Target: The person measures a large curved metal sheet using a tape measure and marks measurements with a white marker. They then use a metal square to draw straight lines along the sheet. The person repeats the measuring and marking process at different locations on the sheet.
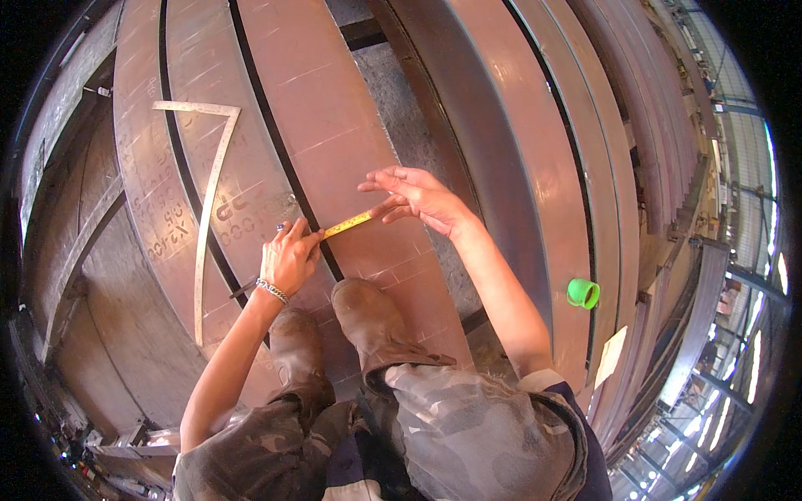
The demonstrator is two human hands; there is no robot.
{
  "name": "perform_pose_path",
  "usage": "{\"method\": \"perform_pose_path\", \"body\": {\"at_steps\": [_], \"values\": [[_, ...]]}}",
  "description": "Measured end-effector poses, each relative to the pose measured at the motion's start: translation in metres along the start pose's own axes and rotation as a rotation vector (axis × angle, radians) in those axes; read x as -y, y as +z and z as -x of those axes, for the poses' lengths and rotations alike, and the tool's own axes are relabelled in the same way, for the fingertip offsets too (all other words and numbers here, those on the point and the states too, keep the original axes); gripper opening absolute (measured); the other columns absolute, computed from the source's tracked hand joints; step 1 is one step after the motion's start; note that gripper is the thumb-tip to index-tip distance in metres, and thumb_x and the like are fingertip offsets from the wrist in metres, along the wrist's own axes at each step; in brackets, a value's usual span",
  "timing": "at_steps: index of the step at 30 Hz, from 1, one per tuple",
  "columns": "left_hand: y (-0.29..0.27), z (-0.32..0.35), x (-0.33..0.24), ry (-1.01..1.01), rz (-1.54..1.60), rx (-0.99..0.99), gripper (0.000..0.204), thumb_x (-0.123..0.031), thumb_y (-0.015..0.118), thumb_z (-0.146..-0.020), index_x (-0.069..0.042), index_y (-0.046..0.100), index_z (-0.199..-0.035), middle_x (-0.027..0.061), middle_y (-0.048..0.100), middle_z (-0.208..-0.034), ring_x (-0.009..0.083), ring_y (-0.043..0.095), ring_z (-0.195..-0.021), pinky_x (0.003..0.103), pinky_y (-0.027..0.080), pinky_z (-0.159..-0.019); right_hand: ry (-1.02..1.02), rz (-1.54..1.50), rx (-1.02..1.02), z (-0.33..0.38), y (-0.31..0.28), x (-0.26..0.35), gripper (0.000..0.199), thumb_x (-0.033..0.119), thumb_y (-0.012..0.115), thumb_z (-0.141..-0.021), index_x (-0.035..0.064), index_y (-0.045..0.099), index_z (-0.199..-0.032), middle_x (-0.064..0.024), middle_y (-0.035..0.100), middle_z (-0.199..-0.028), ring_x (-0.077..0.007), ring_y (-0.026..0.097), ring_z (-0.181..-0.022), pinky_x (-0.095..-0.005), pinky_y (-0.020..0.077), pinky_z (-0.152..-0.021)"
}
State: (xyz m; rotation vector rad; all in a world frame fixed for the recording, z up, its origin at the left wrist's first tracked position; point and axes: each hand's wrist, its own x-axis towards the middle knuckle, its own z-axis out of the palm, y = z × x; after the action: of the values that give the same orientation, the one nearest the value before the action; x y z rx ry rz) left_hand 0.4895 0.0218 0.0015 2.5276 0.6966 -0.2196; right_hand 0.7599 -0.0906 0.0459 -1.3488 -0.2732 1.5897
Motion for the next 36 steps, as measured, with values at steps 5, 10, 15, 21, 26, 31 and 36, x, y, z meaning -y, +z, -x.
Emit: {"method": "perform_pose_path", "body": {"at_steps": [5,10,15,21,26,31,36], "values": [[-0.001,0.0,0.0,0.013,0.016,-0.007,0.031,-0.015,0.068,-0.089,-0.015,0.073,-0.119,0.0085,0.059,-0.121,0.0313,0.062,-0.113,0.048,0.061,-0.078,-0.155,0.299,-0.119,-0.01,-0.001,-0.012,0.03,0.027,0.067,-0.102,0.0026,0.067,-0.12,-0.0108,0.075,-0.099,-0.0138,0.073,-0.08,-0.0258,0.0573,-0.061],[0.002,0.0,0.002,0.015,0.01,-0.008,0.031,-0.015,0.068,-0.088,-0.015,0.074,-0.119,0.0087,0.059,-0.121,0.0314,0.062,-0.113,0.048,0.061,-0.078,-0.194,0.568,-0.138,-0.028,-0.003,-0.028,0.029,0.029,0.058,-0.107,0.0027,0.072,-0.11,0.0007,0.064,-0.075,-0.0053,0.06,-0.063,-0.0215,0.0473,-0.051],[0.002,0.0,0.004,0.021,0.006,0.001,0.033,-0.015,0.07,-0.087,-0.014,0.073,-0.12,0.0093,0.058,-0.122,0.032,0.062,-0.114,0.048,0.061,-0.078,-0.132,0.677,-0.005,-0.036,-0.001,-0.022,0.018,0.016,0.053,-0.102,0.0046,0.067,-0.103,0.0003,0.062,-0.073,-0.0052,0.057,-0.061,-0.0225,0.0467,-0.051],[0.002,-0.001,0.004,0.014,0.011,0.017,0.034,-0.014,0.07,-0.086,-0.015,0.073,-0.119,0.0093,0.058,-0.122,0.032,0.062,-0.115,0.048,0.061,-0.079,-0.019,0.843,0.105,-0.046,-0.001,-0.014,0.014,0.016,0.054,-0.1,0.0029,0.057,-0.095,-0.0043,0.065,-0.073,-0.0103,0.06,-0.059,-0.0254,0.0495,-0.051],[0.002,-0.001,0.003,0.02,-0.003,0.006,0.033,-0.015,0.07,-0.086,-0.016,0.073,-0.119,0.0081,0.058,-0.121,0.0307,0.062,-0.113,0.047,0.061,-0.079,-0.045,0.881,0.197,-0.052,-0.005,-0.013,0.014,0.016,0.055,-0.099,0.0025,0.057,-0.095,-0.0055,0.065,-0.072,-0.0123,0.061,-0.058,-0.0287,0.0508,-0.052],[0.0,0.0,0.003,0.018,-0.008,0.011,0.032,-0.015,0.07,-0.087,-0.016,0.073,-0.119,0.0074,0.058,-0.121,0.03,0.062,-0.114,0.046,0.061,-0.079,-0.031,0.912,0.232,-0.054,-0.006,-0.012,0.014,0.016,0.057,-0.098,0.0021,0.057,-0.096,-0.0059,0.066,-0.073,-0.0123,0.061,-0.059,-0.0289,0.0506,-0.054],[0.001,0.0,0.003,0.029,-0.004,-0.018,0.032,-0.015,0.07,-0.087,-0.015,0.073,-0.119,0.0078,0.058,-0.12,0.0306,0.062,-0.114,0.046,0.061,-0.078,-0.019,0.901,0.232,-0.055,-0.006,-0.013,0.014,0.016,0.057,-0.098,0.0022,0.057,-0.096,-0.0062,0.066,-0.073,-0.0122,0.061,-0.059,-0.0292,0.0507,-0.054]]}}
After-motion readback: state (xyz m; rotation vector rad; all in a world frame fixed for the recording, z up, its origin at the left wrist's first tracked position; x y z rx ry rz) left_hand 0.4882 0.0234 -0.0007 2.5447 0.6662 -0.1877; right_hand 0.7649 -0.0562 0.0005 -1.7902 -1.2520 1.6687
